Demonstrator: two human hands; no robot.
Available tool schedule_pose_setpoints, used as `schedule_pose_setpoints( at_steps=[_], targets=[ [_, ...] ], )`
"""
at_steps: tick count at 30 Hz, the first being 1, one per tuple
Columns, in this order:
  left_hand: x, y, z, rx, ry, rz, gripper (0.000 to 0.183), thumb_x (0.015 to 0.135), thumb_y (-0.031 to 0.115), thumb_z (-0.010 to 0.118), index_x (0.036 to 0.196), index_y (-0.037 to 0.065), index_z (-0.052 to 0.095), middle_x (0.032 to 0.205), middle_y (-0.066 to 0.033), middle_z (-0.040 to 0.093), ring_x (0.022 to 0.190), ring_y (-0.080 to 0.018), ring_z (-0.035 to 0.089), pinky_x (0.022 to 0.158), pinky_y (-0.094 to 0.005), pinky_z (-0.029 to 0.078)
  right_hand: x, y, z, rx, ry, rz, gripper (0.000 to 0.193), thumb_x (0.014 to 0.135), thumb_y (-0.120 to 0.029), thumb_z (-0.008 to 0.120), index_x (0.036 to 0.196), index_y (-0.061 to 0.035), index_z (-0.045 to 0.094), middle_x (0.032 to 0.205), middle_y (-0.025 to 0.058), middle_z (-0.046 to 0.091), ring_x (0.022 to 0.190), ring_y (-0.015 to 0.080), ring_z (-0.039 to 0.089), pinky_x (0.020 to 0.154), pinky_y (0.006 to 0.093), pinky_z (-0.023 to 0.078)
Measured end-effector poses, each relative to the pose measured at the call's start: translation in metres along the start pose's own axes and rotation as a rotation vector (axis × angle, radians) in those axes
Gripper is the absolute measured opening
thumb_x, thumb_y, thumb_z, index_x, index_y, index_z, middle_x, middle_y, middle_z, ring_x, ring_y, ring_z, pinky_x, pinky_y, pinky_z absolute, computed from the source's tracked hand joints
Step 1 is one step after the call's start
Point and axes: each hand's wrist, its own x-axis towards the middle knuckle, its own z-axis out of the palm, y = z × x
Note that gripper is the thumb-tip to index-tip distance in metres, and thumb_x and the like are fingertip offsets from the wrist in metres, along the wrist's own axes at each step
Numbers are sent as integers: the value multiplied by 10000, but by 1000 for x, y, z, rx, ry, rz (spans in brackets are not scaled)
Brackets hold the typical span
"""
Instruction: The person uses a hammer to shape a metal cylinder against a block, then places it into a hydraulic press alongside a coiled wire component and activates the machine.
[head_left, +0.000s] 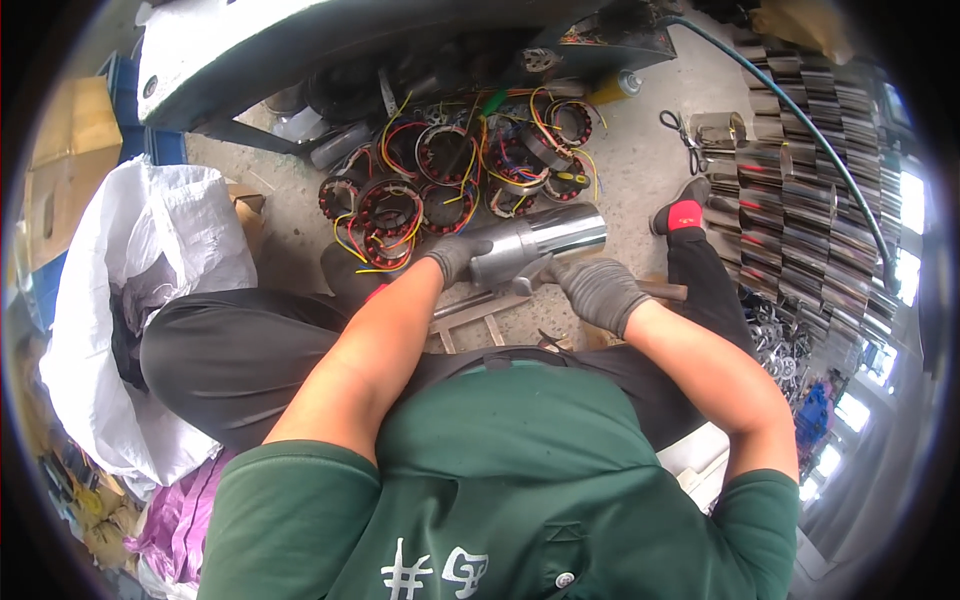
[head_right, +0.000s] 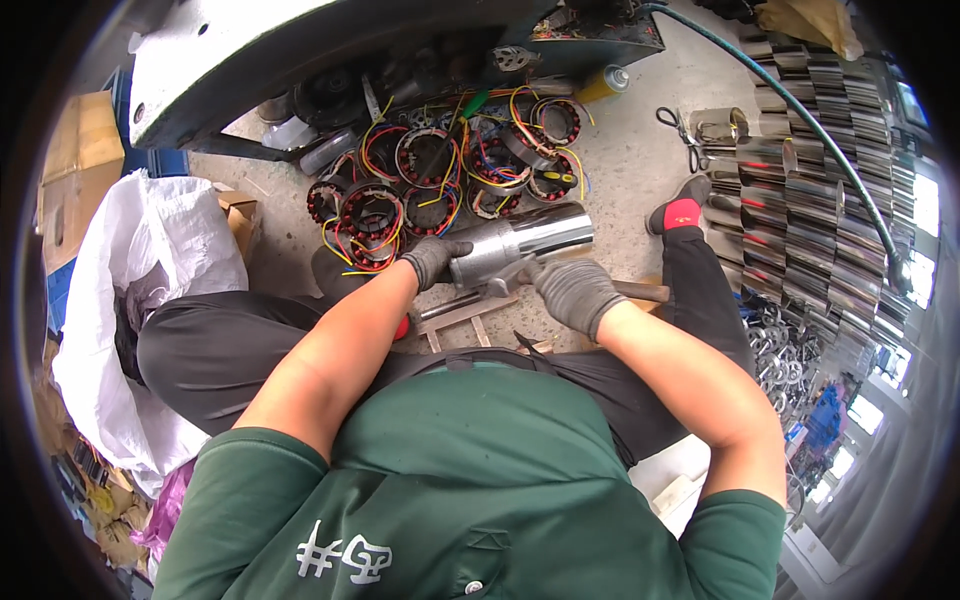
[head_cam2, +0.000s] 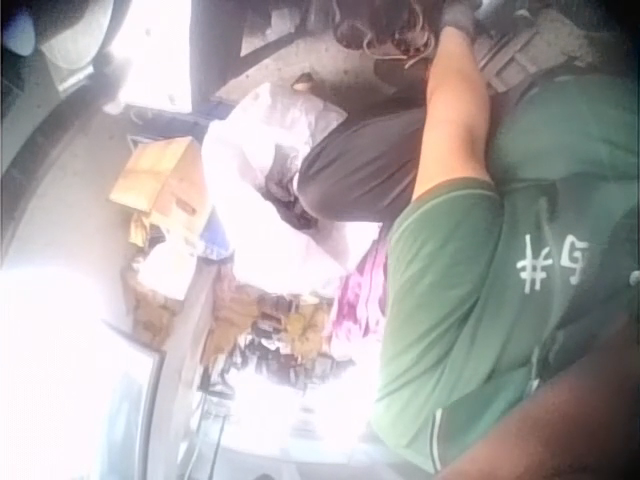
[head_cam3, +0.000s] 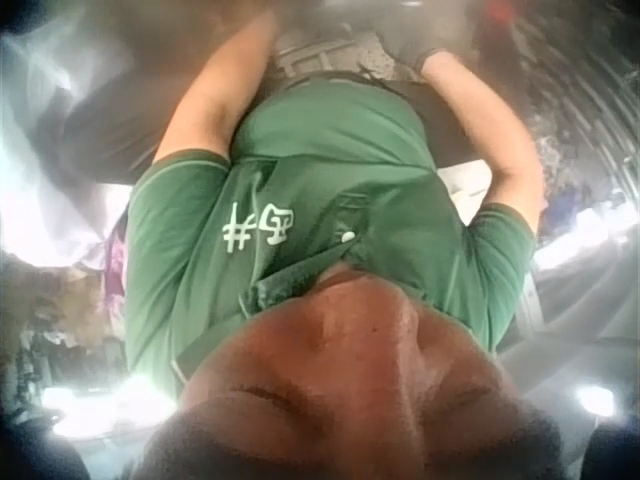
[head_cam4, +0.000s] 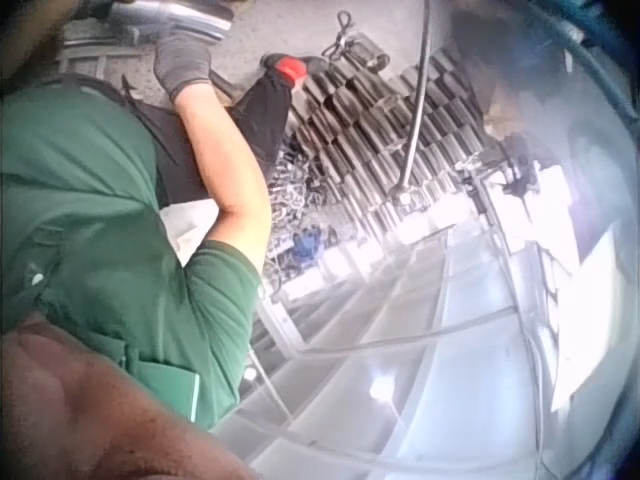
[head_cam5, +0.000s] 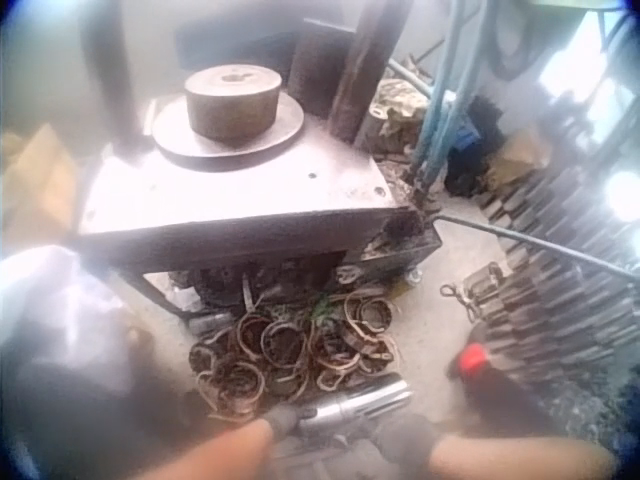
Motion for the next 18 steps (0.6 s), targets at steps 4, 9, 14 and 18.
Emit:
schedule_pose_setpoints(
  at_steps=[4, 9, 14, 18],
  targets=[
    [-16, 13, 5, -11, -66, 6, 451, 906, 214, 795, 1197, -101, 653, 1145, -207, 719, 973, -340, 712, 853, -464, 602, 0, 0, 19, 40, 134, -86, 444, 937, -136, 539, 1379, -172, 556, 793, 186, 705, 722, 365, 707, 652, 508, 552],
    [2, -2, -3, 42, -18, 14, 462, 876, 203, 828, 1183, -101, 664, 1078, -200, 725, 876, -320, 719, 771, -445, 617, 3, 13, 15, 60, 133, -11, 382, 962, -165, 532, 1341, -164, 581, 802, 180, 712, 740, 354, 716, 661, 513, 552],
    [2, -9, -7, 176, 4, 25, 567, 818, 243, 865, 1202, -122, 661, 1125, -223, 722, 954, -314, 715, 845, -426, 576, 6, -20, -27, 15, -142, -14, 352, 961, -105, 512, 1302, -128, 599, 971, 192, 733, 882, 345, 735, 749, 483, 580],
    [0, -6, -10, 441, -1, 152, 505, 817, 246, 873, 1181, -46, 683, 1041, -183, 732, 905, -294, 708, 796, -446, 574, 4, 11, -1, -23, 26, 25, 394, 936, -143, 542, 1325, -90, 578, 922, 205, 725, 809, 375, 723, 693, 497, 570]
  ],
)
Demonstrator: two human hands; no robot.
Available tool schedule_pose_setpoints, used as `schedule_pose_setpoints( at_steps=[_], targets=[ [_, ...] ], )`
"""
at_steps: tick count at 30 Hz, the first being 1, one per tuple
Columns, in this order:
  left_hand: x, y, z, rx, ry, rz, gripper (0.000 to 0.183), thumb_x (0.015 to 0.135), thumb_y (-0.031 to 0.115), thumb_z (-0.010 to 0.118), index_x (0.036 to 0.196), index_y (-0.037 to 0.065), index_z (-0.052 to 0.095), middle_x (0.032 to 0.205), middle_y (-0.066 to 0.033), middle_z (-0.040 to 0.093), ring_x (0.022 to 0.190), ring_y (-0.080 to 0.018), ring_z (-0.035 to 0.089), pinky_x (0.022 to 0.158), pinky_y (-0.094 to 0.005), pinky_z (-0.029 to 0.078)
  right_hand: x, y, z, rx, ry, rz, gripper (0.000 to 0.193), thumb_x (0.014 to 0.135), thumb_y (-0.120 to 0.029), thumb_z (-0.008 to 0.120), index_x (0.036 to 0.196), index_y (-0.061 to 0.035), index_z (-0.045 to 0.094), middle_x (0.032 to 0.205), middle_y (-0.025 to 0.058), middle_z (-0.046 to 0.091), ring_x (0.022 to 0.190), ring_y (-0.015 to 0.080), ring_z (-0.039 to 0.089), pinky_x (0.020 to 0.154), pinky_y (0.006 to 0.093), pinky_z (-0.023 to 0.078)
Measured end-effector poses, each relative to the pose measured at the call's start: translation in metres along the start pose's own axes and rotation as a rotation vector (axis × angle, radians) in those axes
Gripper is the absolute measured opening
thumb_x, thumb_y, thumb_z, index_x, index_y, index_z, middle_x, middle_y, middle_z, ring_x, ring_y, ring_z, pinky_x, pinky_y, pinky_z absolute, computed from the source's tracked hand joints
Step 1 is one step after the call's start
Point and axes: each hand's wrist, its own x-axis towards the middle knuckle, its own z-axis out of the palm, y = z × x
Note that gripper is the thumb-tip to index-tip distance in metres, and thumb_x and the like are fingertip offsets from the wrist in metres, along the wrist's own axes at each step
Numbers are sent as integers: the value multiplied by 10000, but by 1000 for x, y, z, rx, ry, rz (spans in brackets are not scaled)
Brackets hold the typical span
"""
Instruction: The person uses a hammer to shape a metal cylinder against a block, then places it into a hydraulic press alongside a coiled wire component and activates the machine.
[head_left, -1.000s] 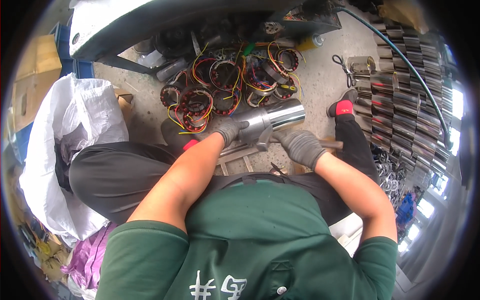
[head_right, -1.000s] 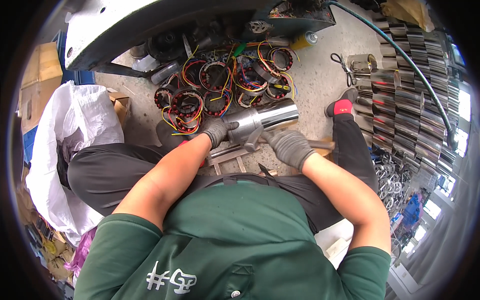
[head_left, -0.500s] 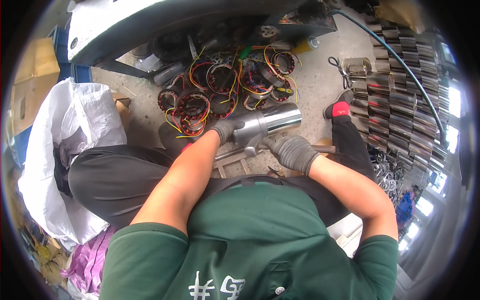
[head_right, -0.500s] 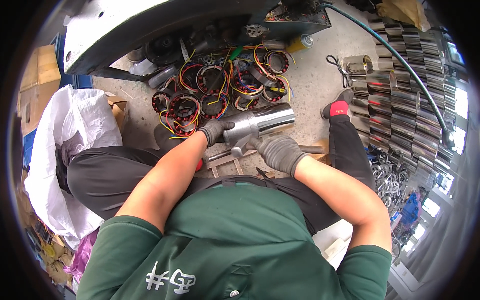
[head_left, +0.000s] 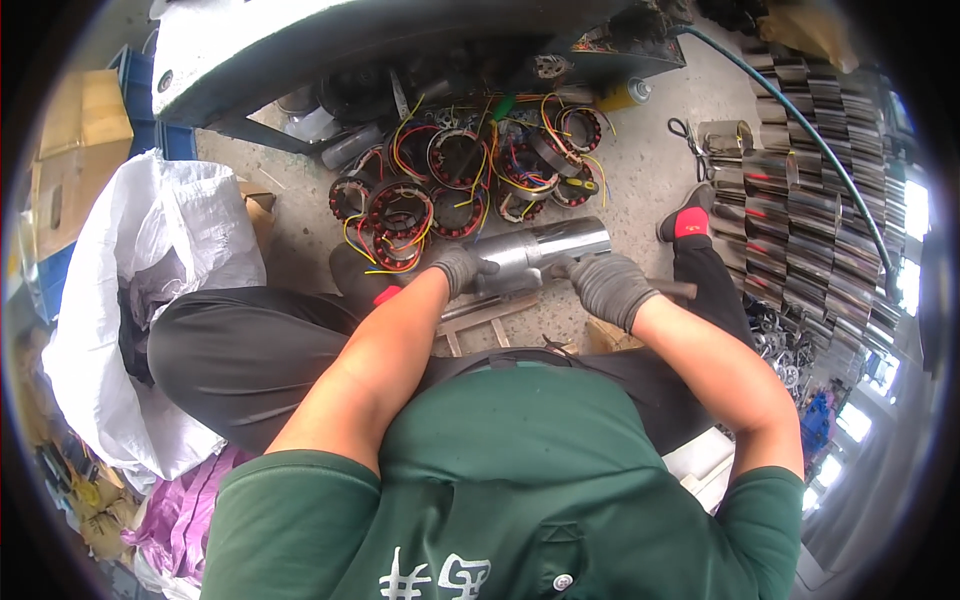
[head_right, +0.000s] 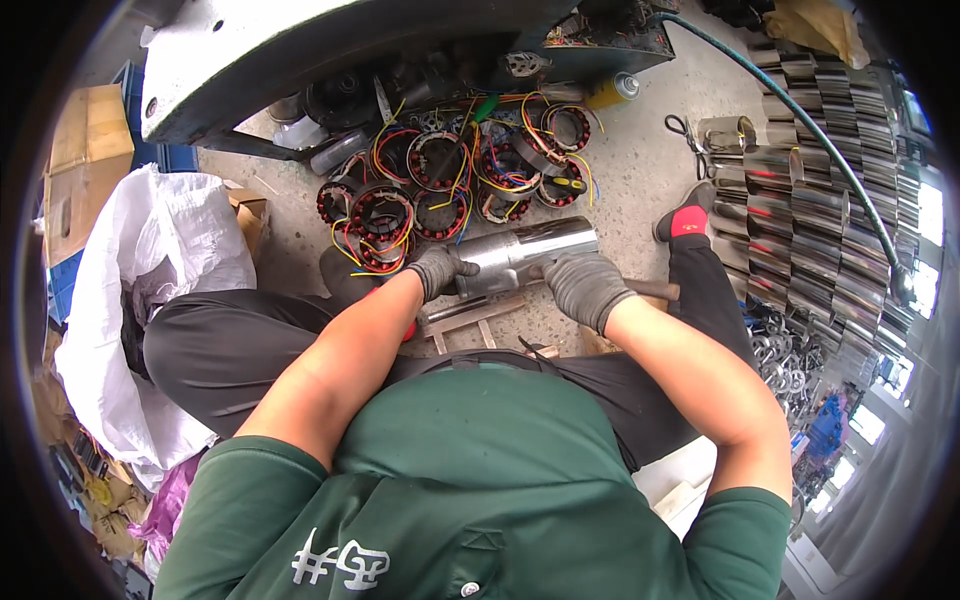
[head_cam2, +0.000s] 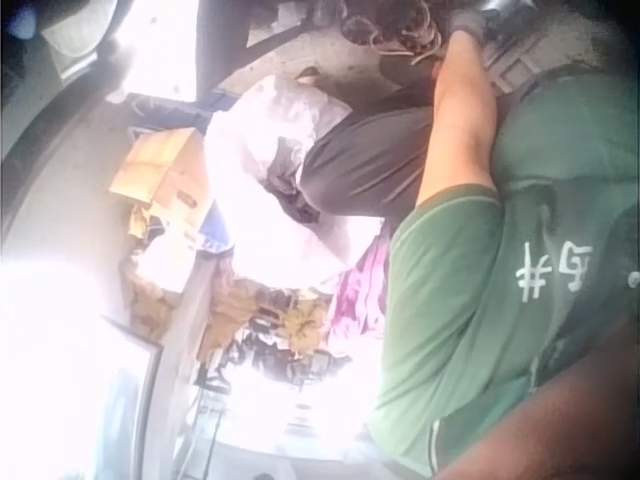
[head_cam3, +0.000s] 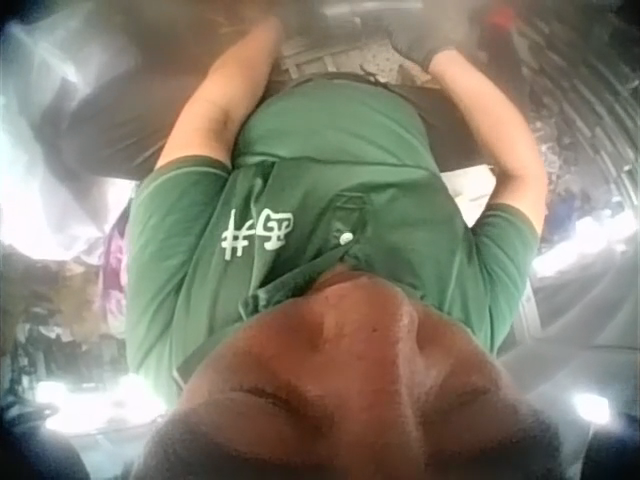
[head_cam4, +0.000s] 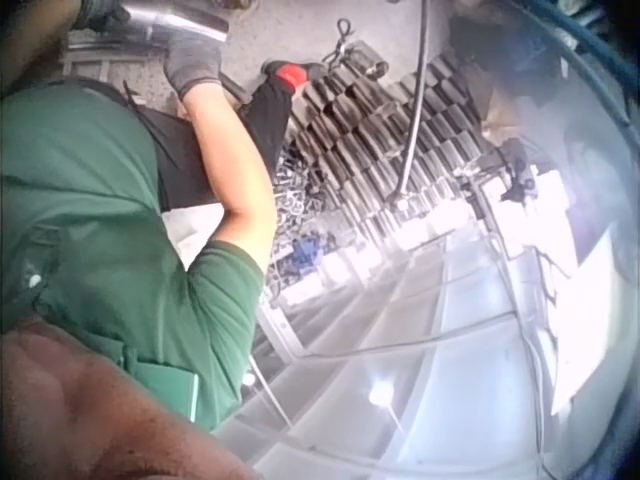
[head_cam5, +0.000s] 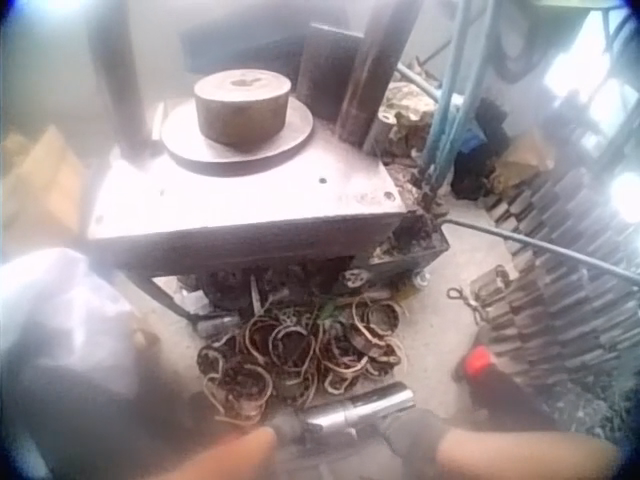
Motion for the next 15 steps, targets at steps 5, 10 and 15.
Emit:
schedule_pose_setpoints(
  at_steps=[5, 10, 15],
  targets=[
    [7, -25, 6, -333, -105, -107, 422, 882, 206, 828, 1183, -32, 654, 1036, -183, 715, 932, -336, 697, 776, -500, 575, 2, -33, -22, 4, -52, -94, 419, 954, -145, 533, 1371, -124, 559, 925, 201, 723, 816, 365, 724, 683, 495, 575],
    [-25, 13, 2, -415, -133, -313, 450, 896, 189, 815, 1203, -67, 610, 1159, -232, 670, 1032, -362, 666, 841, -530, 590, 2, 0, 2, 81, -6, -22, 390, 962, -139, 540, 1342, -186, 612, 955, 181, 732, 837, 361, 724, 709, 486, 573],
    [-21, -3, 0, -460, -226, -309, 498, 882, 172, 828, 1254, -62, 593, 1084, -244, 688, 1048, -374, 674, 851, -542, 597, 5, -9, 1, 94, -3, -46, 391, 958, -150, 570, 1344, -201, 614, 889, 162, 727, 835, 358, 720, 725, 480, 566]
  ],
)
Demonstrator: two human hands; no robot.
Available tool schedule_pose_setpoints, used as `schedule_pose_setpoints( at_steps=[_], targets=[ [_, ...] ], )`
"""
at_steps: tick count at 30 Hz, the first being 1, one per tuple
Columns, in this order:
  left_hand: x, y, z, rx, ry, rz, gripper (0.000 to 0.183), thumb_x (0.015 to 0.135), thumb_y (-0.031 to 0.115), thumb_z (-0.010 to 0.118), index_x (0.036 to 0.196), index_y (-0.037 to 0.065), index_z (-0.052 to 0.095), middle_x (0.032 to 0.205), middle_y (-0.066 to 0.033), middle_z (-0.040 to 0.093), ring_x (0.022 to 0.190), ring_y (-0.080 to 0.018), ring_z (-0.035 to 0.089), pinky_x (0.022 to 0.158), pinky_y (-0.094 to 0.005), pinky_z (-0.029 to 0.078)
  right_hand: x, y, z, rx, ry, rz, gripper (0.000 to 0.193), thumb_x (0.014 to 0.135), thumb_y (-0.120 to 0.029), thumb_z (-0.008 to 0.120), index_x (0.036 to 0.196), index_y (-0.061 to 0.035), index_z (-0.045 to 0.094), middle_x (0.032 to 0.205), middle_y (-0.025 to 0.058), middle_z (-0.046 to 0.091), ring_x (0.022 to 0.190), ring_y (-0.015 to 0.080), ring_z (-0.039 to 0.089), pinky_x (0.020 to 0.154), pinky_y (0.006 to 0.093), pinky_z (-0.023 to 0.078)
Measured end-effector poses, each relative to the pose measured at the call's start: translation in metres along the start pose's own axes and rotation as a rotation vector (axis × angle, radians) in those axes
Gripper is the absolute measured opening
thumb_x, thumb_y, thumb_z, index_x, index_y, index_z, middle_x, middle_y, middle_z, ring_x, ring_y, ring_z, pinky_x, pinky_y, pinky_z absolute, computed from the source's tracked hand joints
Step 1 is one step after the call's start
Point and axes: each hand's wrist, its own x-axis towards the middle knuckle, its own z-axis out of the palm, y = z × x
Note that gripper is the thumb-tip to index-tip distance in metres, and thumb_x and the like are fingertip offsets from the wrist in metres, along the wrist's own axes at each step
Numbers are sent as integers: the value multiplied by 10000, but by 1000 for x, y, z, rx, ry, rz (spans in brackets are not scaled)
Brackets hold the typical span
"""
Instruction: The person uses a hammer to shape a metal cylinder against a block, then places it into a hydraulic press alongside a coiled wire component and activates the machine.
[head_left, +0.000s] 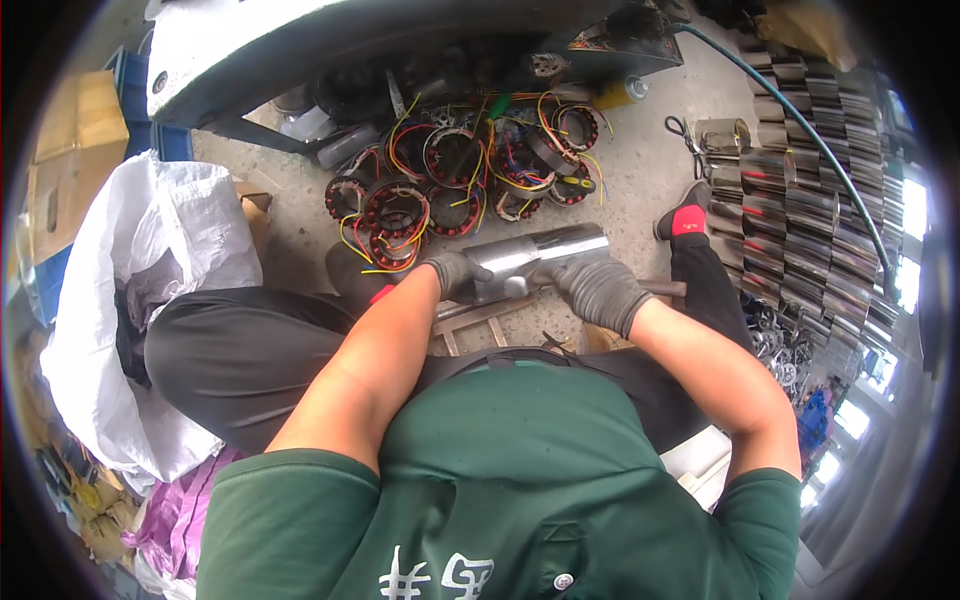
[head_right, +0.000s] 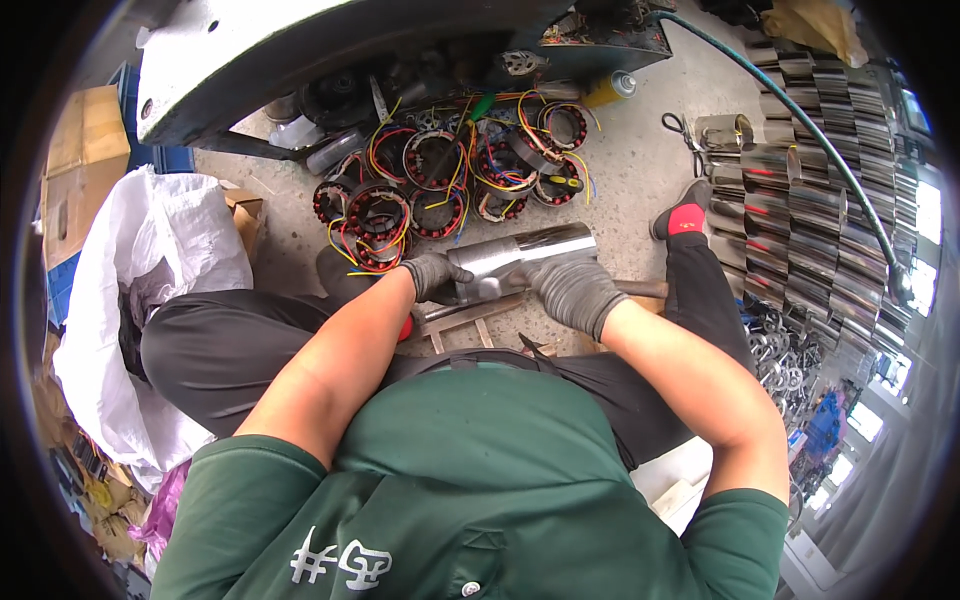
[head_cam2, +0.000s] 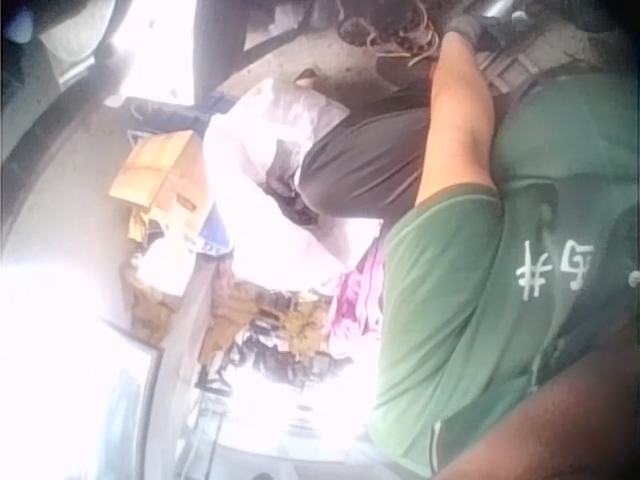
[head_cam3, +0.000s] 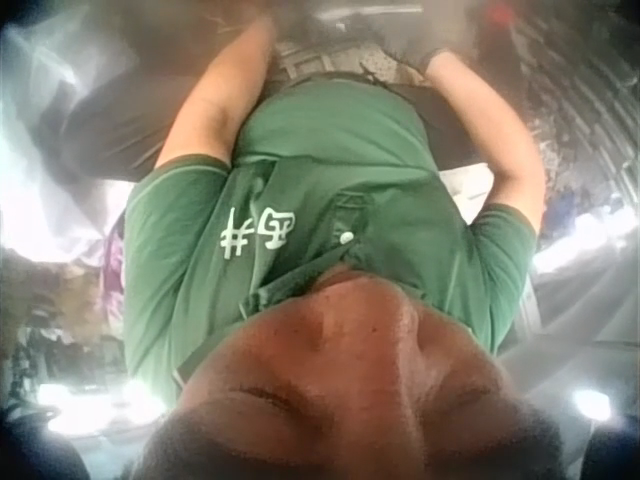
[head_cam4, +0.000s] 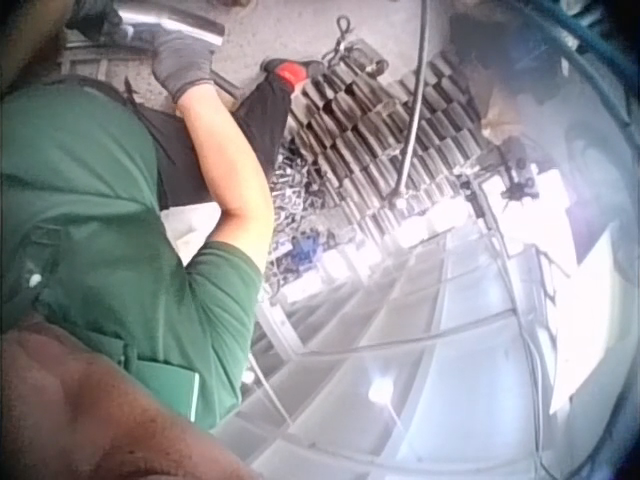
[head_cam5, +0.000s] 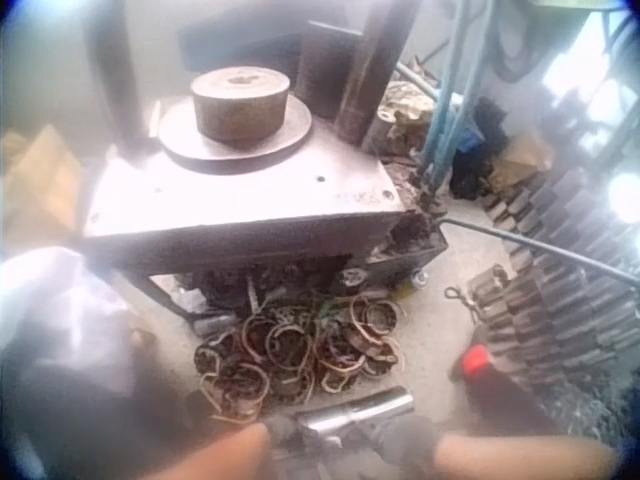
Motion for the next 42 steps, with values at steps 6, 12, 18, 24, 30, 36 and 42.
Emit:
schedule_pose_setpoints(
  at_steps=[6, 12, 18, 24, 30, 36, 42],
  targets=[
    [27, 3, 4, 19, 130, -20, 457, 999, 438, 649, 1242, 52, 630, 1153, -181, 721, 1034, -356, 696, 911, -565, 547, -22, 23, 6, -63, -52, 94, 323, 944, -161, 550, 1248, -137, 656, 923, 183, 745, 849, 366, 733, 744, 506, 578],
    [76, -15, 56, 47, 532, 304, 419, 973, 247, 651, 1320, 19, 589, 1122, -156, 718, 965, -290, 714, 767, -509, 591, -49, 32, -3, -37, 60, 192, 258, 936, -278, 624, 1099, -82, 662, 890, 182, 729, 849, 370, 720, 742, 506, 576],
    [85, -7, 81, 249, 17, 470, 457, 896, 76, 705, 1332, 8, 584, 1161, -149, 712, 989, -280, 714, 771, -476, 612, -52, 30, -10, -19, 4, 143, 279, 936, -294, 622, 1078, -56, 652, 849, 180, 722, 807, 369, 715, 719, 496, 575],
    [68, 1, 111, -175, -102, 214, 540, 850, -34, 725, 1353, -8, 531, 1208, -167, 676, 1044, -326, 699, 866, -460, 602, -48, 23, 25, 6, 55, -6, 373, 987, -330, 565, 1231, -63, 655, 839, 148, 732, 764, 347, 716, 695, 483, 573],
    [62, -10, 100, -23, -144, 493, 608, 749, -150, 714, 1317, 4, 560, 1178, -129, 684, 1076, -319, 685, 949, -460, 585, -44, 30, 24, -13, -45, 71, 293, 954, -299, 633, 1120, -57, 637, 816, 169, 701, 745, 354, 705, 676, 497, 556],
    [73, -11, 87, -8, -107, 459, 557, 737, -116, 760, 1265, 4, 627, 1095, -115, 712, 911, -248, 707, 765, -373, 608, -28, 23, 8, 0, -7, -8, 302, 960, -270, 609, 1184, -68, 628, 805, 167, 708, 728, 357, 709, 656, 504, 562],
    [59, -5, 84, 123, -39, 433, 519, 715, -75, 801, 1211, -53, 649, 1050, -127, 726, 926, -246, 694, 810, -372, 574, -37, 65, 34, -70, -37, 104, 231, 944, -258, 608, 1066, -72, 673, 789, 168, 711, 720, 355, 709, 646, 499, 557]
  ],
)
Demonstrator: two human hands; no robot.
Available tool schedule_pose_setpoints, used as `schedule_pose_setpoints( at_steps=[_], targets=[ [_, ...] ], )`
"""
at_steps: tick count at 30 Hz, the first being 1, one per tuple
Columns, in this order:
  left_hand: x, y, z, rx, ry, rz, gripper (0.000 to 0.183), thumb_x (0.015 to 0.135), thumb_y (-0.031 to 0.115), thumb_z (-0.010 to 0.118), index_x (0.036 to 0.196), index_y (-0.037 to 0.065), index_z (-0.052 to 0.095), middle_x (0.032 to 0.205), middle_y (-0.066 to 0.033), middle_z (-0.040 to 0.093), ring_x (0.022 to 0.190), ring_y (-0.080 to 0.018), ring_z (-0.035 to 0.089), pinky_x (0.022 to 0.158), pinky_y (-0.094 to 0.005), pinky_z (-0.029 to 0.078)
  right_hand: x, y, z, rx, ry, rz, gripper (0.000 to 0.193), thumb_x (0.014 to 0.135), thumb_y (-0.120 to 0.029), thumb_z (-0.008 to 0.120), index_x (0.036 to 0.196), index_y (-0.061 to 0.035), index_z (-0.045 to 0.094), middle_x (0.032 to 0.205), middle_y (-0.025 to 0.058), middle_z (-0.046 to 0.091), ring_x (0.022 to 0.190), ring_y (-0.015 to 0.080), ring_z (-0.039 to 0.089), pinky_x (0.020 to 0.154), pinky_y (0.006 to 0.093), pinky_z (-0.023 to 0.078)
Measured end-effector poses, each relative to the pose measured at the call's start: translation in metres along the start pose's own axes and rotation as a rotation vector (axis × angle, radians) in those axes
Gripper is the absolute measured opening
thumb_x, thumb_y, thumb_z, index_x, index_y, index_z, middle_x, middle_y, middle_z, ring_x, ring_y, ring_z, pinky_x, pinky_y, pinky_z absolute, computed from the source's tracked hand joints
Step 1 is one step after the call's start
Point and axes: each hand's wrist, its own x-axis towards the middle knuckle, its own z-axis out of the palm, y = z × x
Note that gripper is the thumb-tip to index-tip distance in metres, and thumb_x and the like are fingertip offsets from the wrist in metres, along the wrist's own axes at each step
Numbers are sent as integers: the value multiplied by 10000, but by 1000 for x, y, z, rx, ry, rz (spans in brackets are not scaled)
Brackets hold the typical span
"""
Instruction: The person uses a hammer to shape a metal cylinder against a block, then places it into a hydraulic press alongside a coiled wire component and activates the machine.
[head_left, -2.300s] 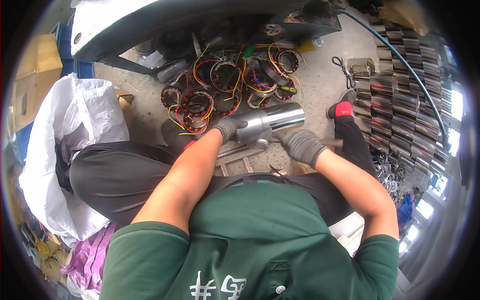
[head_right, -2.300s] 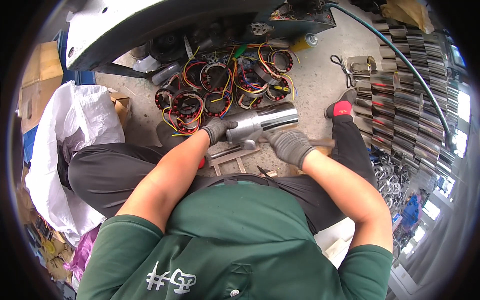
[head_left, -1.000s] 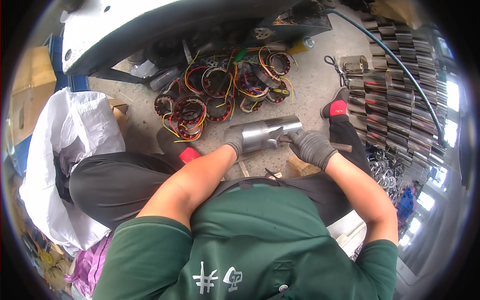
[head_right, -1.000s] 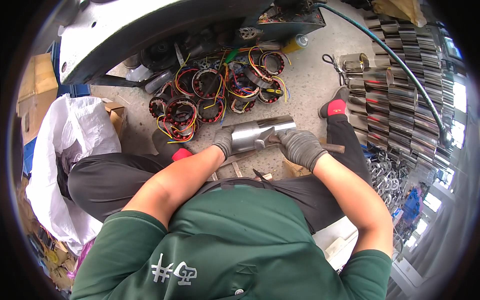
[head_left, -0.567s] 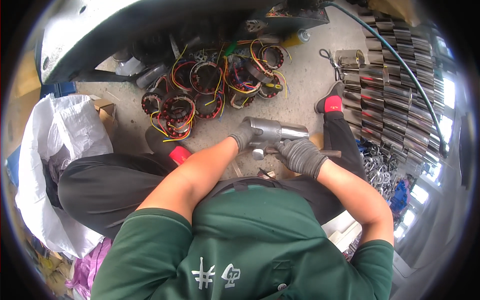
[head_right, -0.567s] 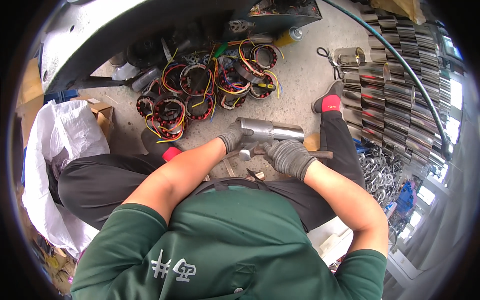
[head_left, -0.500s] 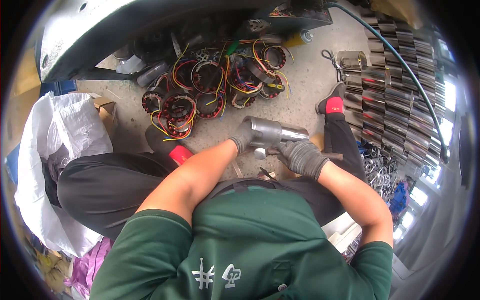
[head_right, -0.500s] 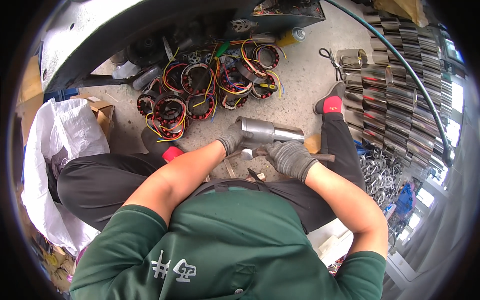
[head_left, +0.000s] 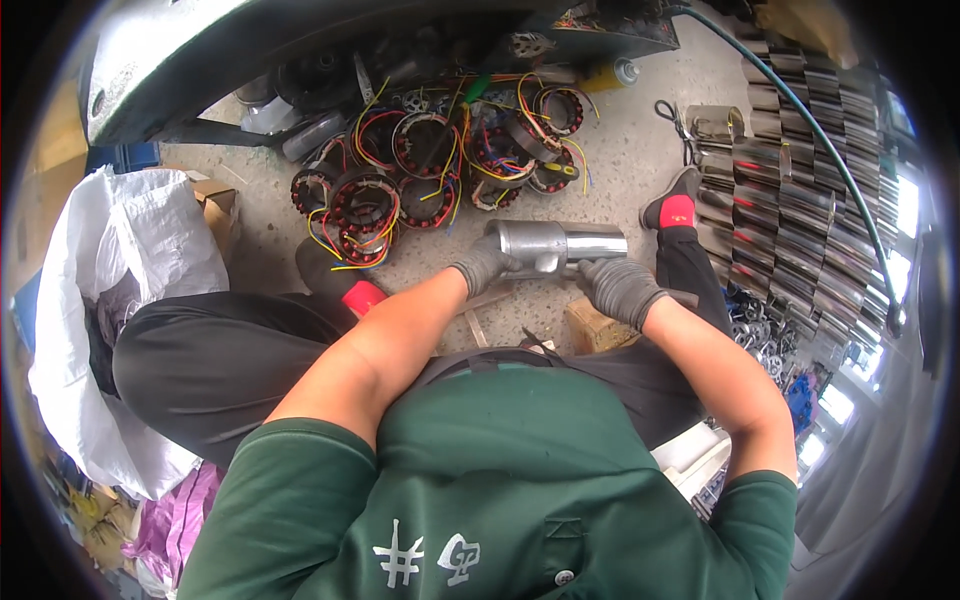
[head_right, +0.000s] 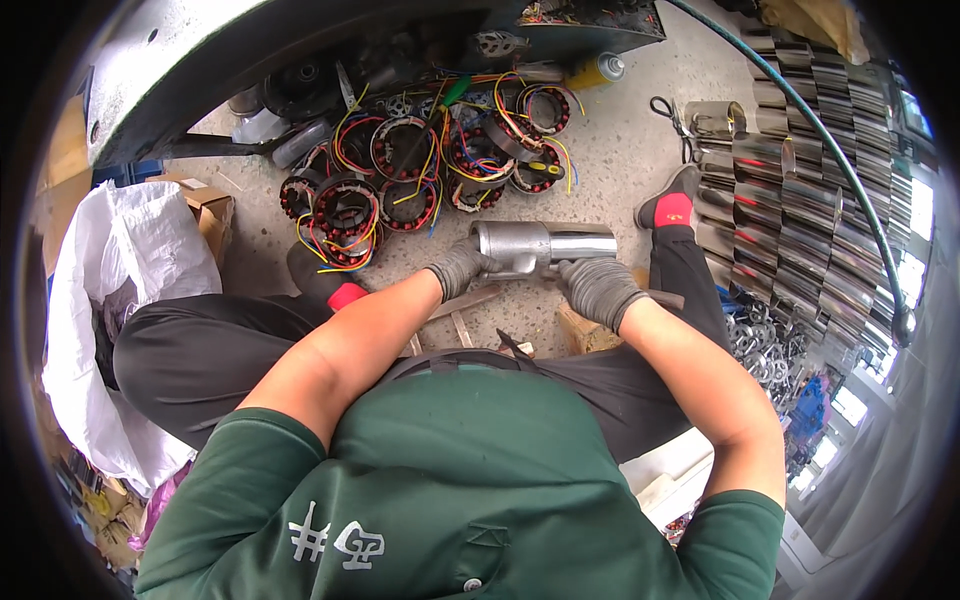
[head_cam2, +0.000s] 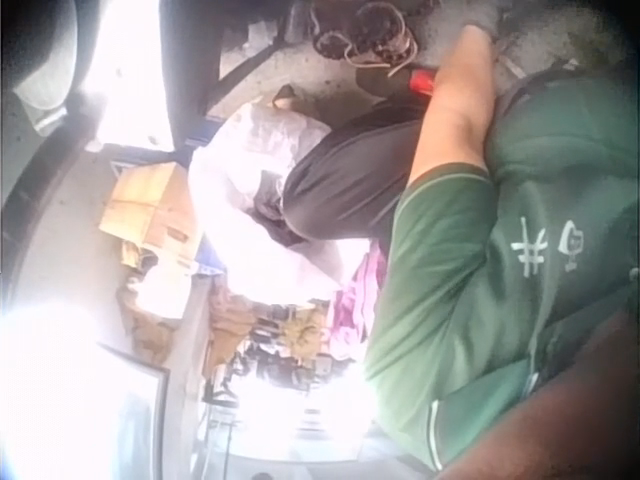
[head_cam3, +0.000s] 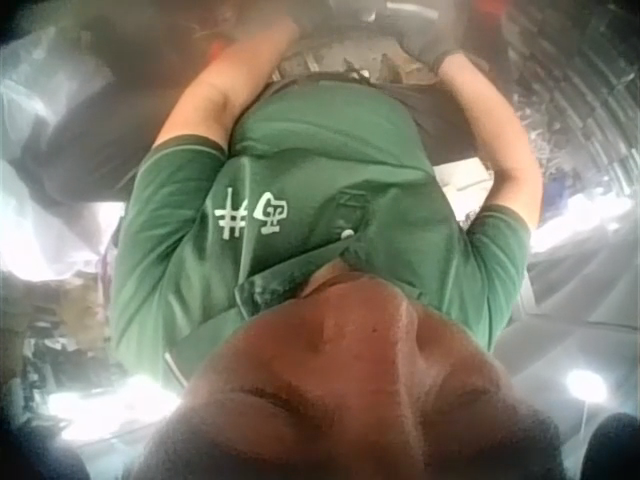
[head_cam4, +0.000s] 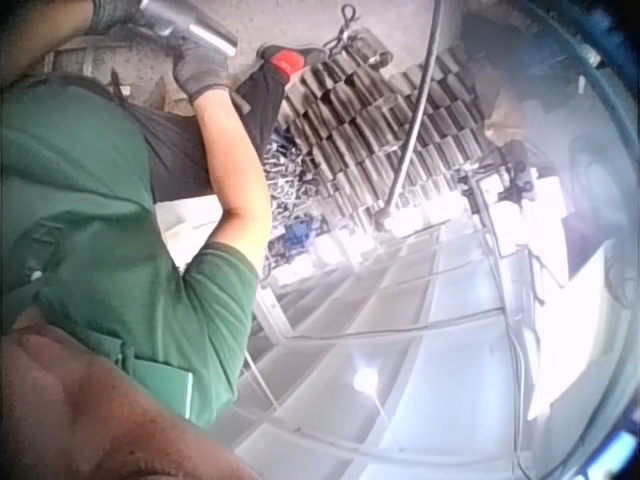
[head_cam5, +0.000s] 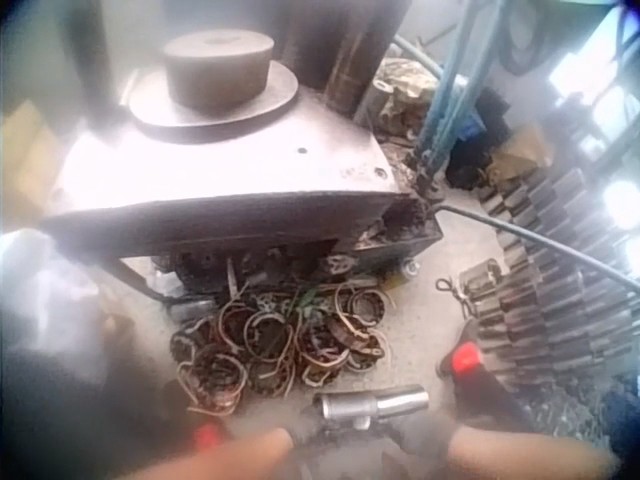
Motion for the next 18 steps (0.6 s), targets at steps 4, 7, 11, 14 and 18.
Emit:
schedule_pose_setpoints(
  at_steps=[4, 7, 11, 14, 18],
  targets=[
    [-6, -1, -3, 157, 71, 39, 535, 695, -50, 836, 1202, -10, 669, 946, -110, 739, 752, -242, 692, 667, -392, 582, -4, -2, 9, -131, -91, -7, 183, 922, -205, 601, 996, -67, 695, 823, 162, 731, 752, 323, 732, 657, 467, 568],
    [-4, -9, -11, 11, 64, 41, 526, 692, -61, 831, 1190, -1, 673, 944, -104, 739, 772, -234, 688, 667, -395, 572, -8, -31, -9, -6, -5, -153, 226, 958, -245, 595, 1095, -79, 666, 800, 166, 713, 753, 340, 726, 655, 490, 563],
    [-34, 23, -10, 117, 6, -2, 489, 717, -17, 842, 1176, -9, 675, 998, -110, 743, 843, -238, 697, 727, -383, 581, -9, -2, -1, 49, 17, -68, 299, 981, -287, 596, 1210, -96, 609, 815, 188, 686, 734, 384, 696, 656, 514, 555],
    [-33, 16, -13, 81, -28, 19, 463, 770, 63, 836, 1192, -11, 659, 1039, -116, 736, 881, -248, 697, 771, -383, 580, -19, 10, -7, -199, -83, 43, 248, 966, -210, 563, 1156, -67, 633, 833, 188, 722, 763, 356, 726, 682, 512, 571],
    [-19, 25, -9, -183, 108, -171, 496, 858, 143, 792, 1286, 8, 582, 1139, -144, 705, 943, -317, 700, 844, -441, 585, -22, -5, -30, -82, -49, -34, 266, 967, -228, 579, 1191, -89, 617, 814, 177, 707, 741, 353, 717, 657, 501, 567]
  ],
)
